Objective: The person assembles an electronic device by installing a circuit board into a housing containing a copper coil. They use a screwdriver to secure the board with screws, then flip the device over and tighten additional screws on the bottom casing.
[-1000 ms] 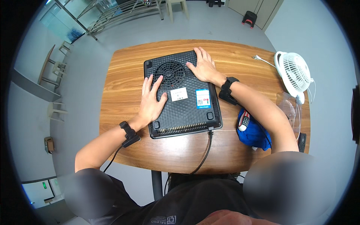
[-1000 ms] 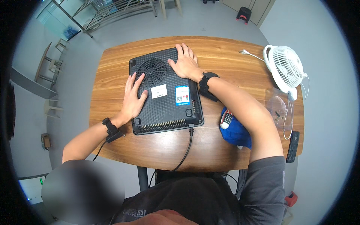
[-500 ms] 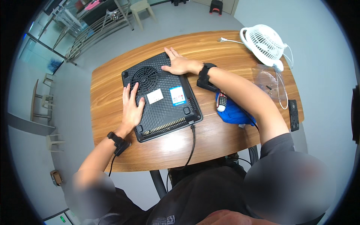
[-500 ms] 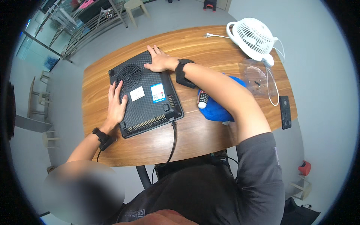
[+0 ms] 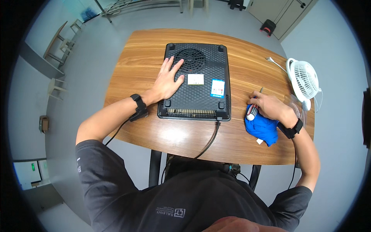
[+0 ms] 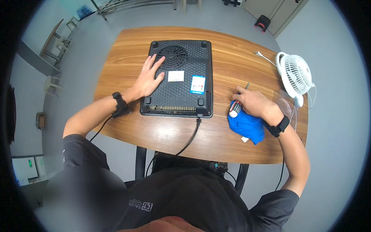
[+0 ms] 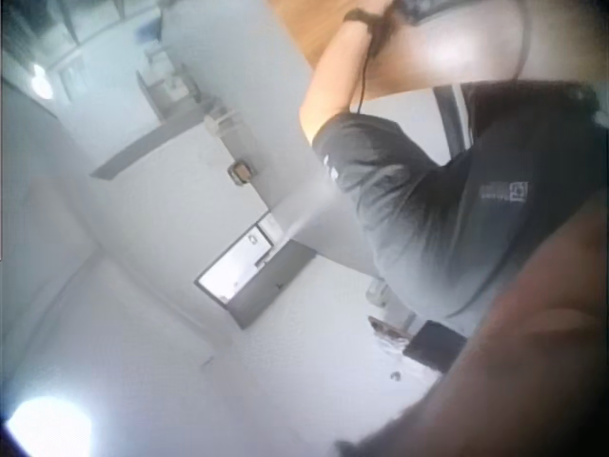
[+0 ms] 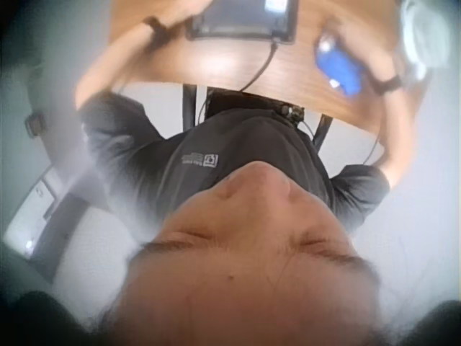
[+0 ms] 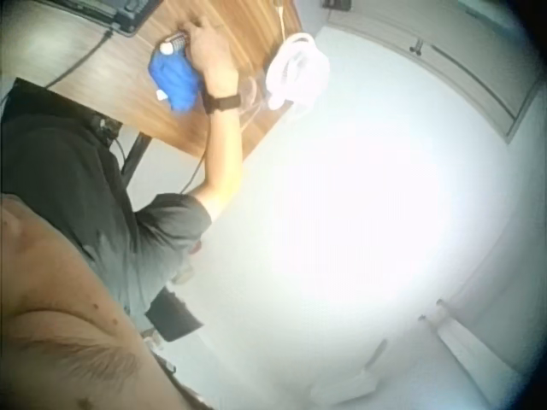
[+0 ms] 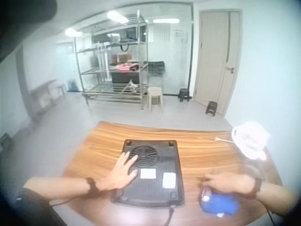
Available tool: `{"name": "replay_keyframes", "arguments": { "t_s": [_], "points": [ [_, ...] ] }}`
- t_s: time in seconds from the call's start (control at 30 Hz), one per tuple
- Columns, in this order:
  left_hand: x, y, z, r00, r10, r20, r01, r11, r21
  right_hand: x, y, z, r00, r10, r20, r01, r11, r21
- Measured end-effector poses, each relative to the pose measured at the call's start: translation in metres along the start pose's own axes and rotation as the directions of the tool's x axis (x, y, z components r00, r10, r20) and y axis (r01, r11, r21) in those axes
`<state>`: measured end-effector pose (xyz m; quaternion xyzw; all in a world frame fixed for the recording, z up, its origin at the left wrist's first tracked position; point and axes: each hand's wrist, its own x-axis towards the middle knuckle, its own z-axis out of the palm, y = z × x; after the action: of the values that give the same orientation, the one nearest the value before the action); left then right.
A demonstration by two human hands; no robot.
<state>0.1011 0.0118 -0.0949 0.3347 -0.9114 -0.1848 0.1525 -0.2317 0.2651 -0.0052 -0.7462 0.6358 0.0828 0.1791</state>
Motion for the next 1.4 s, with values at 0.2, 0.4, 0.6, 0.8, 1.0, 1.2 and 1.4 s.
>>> {"name": "replay_keyframes", "arguments": {
  "t_s": [0.2, 0.4, 0.6, 0.8, 1.0, 1.2, 1.4],
  "points": [
    [-0.005, 0.001, -0.014, 0.997, 0.053, 0.054, -0.054, 0.998, 0.012, 0.015, -0.004, -0.003, 0.999, -0.030, -0.018, 0.029, 0.999, -0.046],
    [0.005, -0.013, -0.034, 0.980, 0.090, 0.178, -0.082, 0.995, -0.056, 0.030, 0.003, -0.021, 0.995, -0.080, 0.063, 0.082, 0.996, -0.025],
    [-0.033, -0.052, -0.102, 0.971, 0.094, 0.220, -0.091, 0.996, -0.023, 0.025, 0.000, -0.062, 0.996, -0.083, -0.012, 0.083, 0.997, -0.008],
    [-0.082, -0.075, -0.135, 0.880, 0.004, 0.475, -0.056, 0.994, 0.094, 0.045, -0.030, -0.110, 0.974, -0.157, -0.165, 0.153, 0.988, -0.036],
    [-0.105, -0.081, -0.138, 0.853, 0.020, 0.521, -0.114, 0.982, 0.149, 0.084, -0.065, -0.134, 0.915, -0.305, -0.266, 0.304, 0.952, -0.045],
    [-0.114, -0.071, -0.129, 0.909, 0.007, 0.416, -0.089, 0.980, 0.178, 0.117, -0.080, -0.131, 0.869, -0.382, -0.316, 0.392, 0.919, -0.033],
    [-0.122, -0.074, -0.124, 0.944, 0.026, 0.329, -0.071, 0.990, 0.123, 0.124, -0.100, -0.135, 0.866, -0.424, -0.266, 0.432, 0.901, -0.032]
  ]
}}
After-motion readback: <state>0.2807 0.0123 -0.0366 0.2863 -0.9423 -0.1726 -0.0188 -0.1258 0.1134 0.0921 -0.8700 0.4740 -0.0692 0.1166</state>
